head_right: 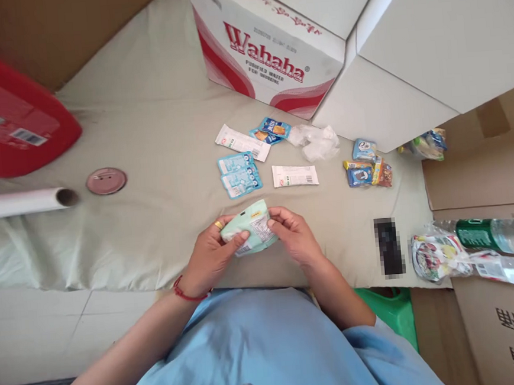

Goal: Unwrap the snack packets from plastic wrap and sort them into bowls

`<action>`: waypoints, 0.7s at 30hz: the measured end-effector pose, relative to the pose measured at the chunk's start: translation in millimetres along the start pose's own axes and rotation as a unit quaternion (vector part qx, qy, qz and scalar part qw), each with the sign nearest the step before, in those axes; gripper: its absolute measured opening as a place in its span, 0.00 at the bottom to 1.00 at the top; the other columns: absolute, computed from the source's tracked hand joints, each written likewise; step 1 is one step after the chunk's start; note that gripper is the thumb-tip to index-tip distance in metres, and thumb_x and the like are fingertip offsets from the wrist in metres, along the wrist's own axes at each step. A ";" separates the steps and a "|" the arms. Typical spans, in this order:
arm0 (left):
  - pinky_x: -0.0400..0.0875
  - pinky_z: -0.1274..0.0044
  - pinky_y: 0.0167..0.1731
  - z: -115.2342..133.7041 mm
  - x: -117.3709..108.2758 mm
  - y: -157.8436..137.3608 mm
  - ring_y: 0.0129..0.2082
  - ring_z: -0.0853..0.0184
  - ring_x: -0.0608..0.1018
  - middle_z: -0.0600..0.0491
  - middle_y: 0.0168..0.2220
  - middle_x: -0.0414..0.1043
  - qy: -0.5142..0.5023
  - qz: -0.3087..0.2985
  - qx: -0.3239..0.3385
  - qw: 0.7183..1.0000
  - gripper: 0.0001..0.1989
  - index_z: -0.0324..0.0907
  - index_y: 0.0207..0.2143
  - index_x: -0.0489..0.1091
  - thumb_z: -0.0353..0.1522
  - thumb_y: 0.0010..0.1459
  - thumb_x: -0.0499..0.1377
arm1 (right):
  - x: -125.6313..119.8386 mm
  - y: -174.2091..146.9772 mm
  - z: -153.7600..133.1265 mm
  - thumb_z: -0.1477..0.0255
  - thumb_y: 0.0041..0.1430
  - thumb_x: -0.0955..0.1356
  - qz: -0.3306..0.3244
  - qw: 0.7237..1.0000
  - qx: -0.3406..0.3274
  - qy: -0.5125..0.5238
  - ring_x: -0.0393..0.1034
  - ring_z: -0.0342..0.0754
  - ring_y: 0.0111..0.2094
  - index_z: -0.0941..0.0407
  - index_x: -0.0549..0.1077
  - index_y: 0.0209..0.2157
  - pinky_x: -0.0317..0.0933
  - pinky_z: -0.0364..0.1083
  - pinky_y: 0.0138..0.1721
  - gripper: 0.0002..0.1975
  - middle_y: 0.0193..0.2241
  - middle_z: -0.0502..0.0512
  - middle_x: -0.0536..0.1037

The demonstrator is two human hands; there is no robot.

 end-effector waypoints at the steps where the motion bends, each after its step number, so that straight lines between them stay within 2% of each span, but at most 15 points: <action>1: 0.78 0.71 0.35 1.4 2.0 2.2 0.35 0.62 0.81 0.50 0.39 0.80 0.026 0.005 -0.003 1.000 0.28 0.40 0.48 0.73 0.51 0.55 0.66 | 2.9 -2.0 2.3 0.51 0.61 0.71 -0.011 1.000 -0.010 0.000 0.77 0.50 0.41 0.53 0.76 0.49 0.72 0.49 0.44 0.23 0.41 0.55 0.83; 4: 0.75 0.73 0.32 3.1 9.0 9.5 0.31 0.64 0.79 0.53 0.35 0.79 0.104 0.005 0.015 0.994 0.25 0.42 0.46 0.74 0.51 0.55 0.65 | 1.1 -6.9 5.5 0.50 0.62 0.71 -0.016 0.998 -0.041 -0.040 0.76 0.51 0.45 0.53 0.73 0.53 0.72 0.49 0.48 0.26 0.45 0.56 0.82; 6: 0.77 0.72 0.34 -0.2 14.2 17.8 0.35 0.62 0.81 0.51 0.40 0.80 0.129 -0.009 0.037 0.991 0.26 0.43 0.50 0.72 0.50 0.56 0.65 | -12.7 -8.3 6.0 0.51 0.63 0.70 0.009 0.995 -0.046 -0.084 0.76 0.50 0.44 0.53 0.73 0.52 0.71 0.49 0.46 0.24 0.44 0.56 0.81; 8: 0.79 0.70 0.40 -6.0 17.3 29.1 0.41 0.61 0.82 0.47 0.47 0.79 0.134 -0.014 0.069 0.988 0.29 0.43 0.55 0.69 0.49 0.57 0.64 | -40.4 -8.6 4.1 0.53 0.64 0.69 0.062 0.990 -0.050 -0.118 0.76 0.50 0.42 0.53 0.73 0.52 0.71 0.48 0.45 0.22 0.43 0.55 0.81; 10: 0.80 0.68 0.43 -13.6 16.8 40.7 0.44 0.60 0.82 0.44 0.50 0.77 0.134 -0.011 0.087 0.987 0.29 0.42 0.56 0.67 0.48 0.59 0.63 | -83.3 -8.2 -2.1 0.55 0.62 0.69 0.143 0.979 -0.065 -0.128 0.76 0.50 0.41 0.53 0.74 0.49 0.71 0.48 0.44 0.21 0.41 0.54 0.81; 12: 0.80 0.67 0.43 -21.2 13.9 49.5 0.42 0.60 0.83 0.44 0.48 0.77 0.131 -0.017 0.079 0.988 0.26 0.41 0.54 0.68 0.48 0.61 0.60 | -138.8 -6.5 -13.2 0.57 0.58 0.71 0.240 0.961 -0.092 -0.105 0.75 0.50 0.39 0.53 0.74 0.45 0.71 0.48 0.42 0.18 0.38 0.53 0.81; 15: 0.80 0.66 0.42 -27.3 9.7 53.4 0.39 0.61 0.83 0.46 0.45 0.78 0.132 -0.037 0.066 0.988 0.23 0.41 0.51 0.70 0.48 0.64 0.58 | -228.1 4.6 -35.1 0.66 0.50 0.73 0.372 0.919 -0.127 -0.033 0.74 0.47 0.34 0.54 0.73 0.41 0.71 0.47 0.39 0.15 0.35 0.52 0.80; 17: 0.80 0.66 0.42 -26.8 8.6 51.9 0.37 0.61 0.83 0.47 0.43 0.79 0.154 -0.040 0.074 0.985 0.22 0.41 0.50 0.71 0.48 0.64 0.57 | -277.4 20.7 -48.2 0.70 0.50 0.71 0.445 0.889 -0.108 -0.013 0.72 0.45 0.29 0.55 0.72 0.38 0.71 0.47 0.37 0.12 0.31 0.50 0.78; 19: 0.79 0.66 0.42 -24.2 9.2 49.9 0.35 0.61 0.83 0.47 0.41 0.80 0.182 -0.038 0.089 0.978 0.22 0.41 0.50 0.72 0.48 0.64 0.56 | -309.9 42.8 -57.7 0.72 0.52 0.70 0.497 0.864 -0.056 -0.060 0.70 0.44 0.27 0.56 0.70 0.36 0.71 0.48 0.35 0.08 0.27 0.48 0.75; 21: 0.79 0.66 0.43 -21.3 10.7 48.8 0.34 0.61 0.83 0.48 0.41 0.80 0.209 -0.038 0.105 0.972 0.22 0.41 0.50 0.72 0.48 0.64 0.56 | -325.0 66.3 -61.9 0.74 0.55 0.68 0.525 0.840 -0.012 -0.133 0.70 0.45 0.28 0.56 0.70 0.35 0.72 0.49 0.36 0.05 0.26 0.48 0.74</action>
Point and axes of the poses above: each hand's wrist, its own y-axis towards the middle knuckle, its own x-axis out of the palm, z = x × y, the point moved 3 cm from there along y, towards the middle knuckle
